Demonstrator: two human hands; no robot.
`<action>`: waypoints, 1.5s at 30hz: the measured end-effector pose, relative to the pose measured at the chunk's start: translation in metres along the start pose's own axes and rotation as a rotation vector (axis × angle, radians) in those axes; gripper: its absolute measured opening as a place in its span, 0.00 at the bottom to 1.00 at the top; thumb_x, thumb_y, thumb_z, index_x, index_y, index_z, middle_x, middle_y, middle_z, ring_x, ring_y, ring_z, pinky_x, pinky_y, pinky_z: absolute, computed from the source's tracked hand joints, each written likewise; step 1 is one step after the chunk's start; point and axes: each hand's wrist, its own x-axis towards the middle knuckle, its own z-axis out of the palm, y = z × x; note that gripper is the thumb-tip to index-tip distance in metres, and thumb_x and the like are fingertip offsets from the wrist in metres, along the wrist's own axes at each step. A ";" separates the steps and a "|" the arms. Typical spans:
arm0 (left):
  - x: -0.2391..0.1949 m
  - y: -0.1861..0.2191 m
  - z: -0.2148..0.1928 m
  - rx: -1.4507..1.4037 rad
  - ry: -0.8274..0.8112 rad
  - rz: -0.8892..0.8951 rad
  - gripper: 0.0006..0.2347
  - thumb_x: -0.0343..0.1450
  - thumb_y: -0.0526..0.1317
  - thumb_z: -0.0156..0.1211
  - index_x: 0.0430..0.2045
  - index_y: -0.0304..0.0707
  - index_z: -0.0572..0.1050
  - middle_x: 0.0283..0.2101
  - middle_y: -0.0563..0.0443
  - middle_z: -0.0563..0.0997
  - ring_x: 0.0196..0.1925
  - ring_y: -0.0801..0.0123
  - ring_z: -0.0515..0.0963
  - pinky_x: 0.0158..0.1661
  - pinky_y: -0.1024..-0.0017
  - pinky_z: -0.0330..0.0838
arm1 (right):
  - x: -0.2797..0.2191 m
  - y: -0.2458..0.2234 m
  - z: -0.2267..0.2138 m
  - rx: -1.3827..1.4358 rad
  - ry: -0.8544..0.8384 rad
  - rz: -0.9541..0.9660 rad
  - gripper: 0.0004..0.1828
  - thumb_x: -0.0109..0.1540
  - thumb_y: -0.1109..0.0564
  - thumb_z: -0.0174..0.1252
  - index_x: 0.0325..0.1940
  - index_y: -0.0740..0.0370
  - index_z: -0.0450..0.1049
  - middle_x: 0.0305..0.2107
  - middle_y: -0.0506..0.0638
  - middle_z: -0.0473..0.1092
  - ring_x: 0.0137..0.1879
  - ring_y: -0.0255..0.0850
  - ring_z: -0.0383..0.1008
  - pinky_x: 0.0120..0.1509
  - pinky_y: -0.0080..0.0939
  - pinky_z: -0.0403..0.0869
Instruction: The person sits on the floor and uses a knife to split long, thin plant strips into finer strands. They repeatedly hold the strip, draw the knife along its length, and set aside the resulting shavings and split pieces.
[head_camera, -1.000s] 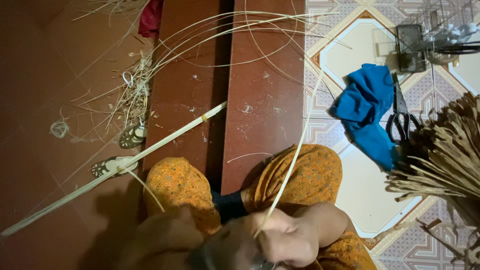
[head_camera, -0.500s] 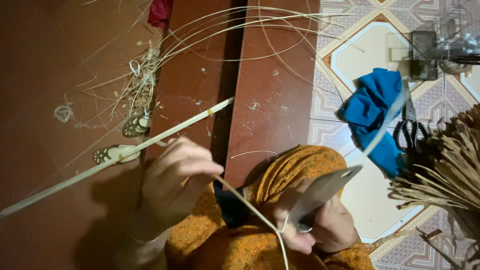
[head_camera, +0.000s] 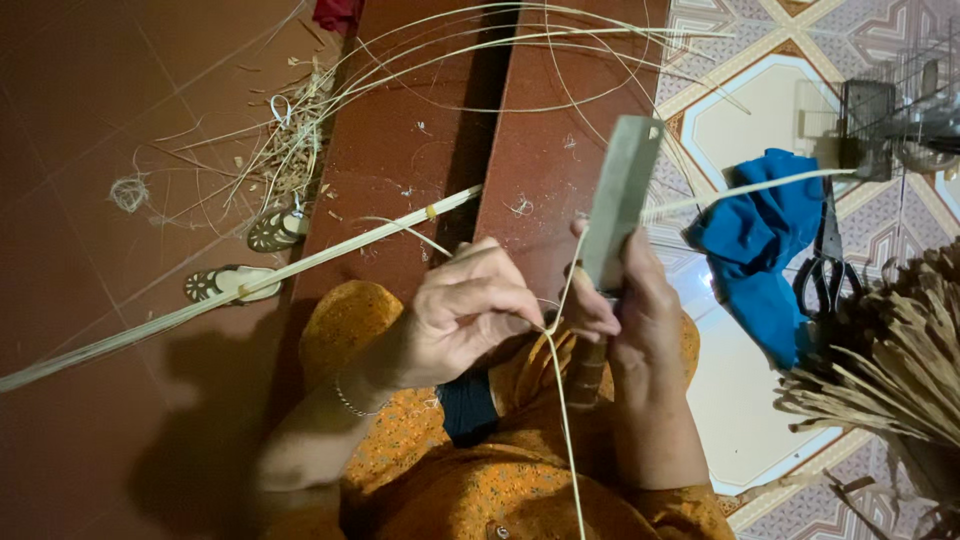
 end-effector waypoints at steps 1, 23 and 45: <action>0.002 -0.001 0.001 -0.016 -0.015 -0.010 0.03 0.75 0.34 0.65 0.38 0.38 0.78 0.36 0.54 0.78 0.40 0.70 0.75 0.46 0.71 0.67 | 0.007 0.001 -0.001 -0.002 0.024 0.041 0.30 0.73 0.36 0.41 0.61 0.66 0.66 0.13 0.49 0.58 0.13 0.32 0.50 0.16 0.33 0.54; -0.026 -0.075 0.009 0.140 -0.004 -0.159 0.05 0.76 0.40 0.61 0.33 0.41 0.79 0.34 0.60 0.78 0.39 0.75 0.72 0.44 0.73 0.62 | 0.093 0.034 -0.107 -0.054 0.113 0.130 0.29 0.72 0.34 0.43 0.64 0.56 0.66 0.18 0.45 0.58 0.16 0.30 0.50 0.20 0.32 0.53; -0.043 -0.109 -0.006 -0.145 0.134 -0.363 0.07 0.76 0.41 0.64 0.37 0.38 0.78 0.35 0.60 0.78 0.38 0.79 0.75 0.41 0.78 0.71 | 0.022 0.035 -0.020 0.012 -0.243 0.077 0.31 0.74 0.37 0.44 0.64 0.69 0.67 0.14 0.49 0.60 0.15 0.33 0.53 0.19 0.34 0.56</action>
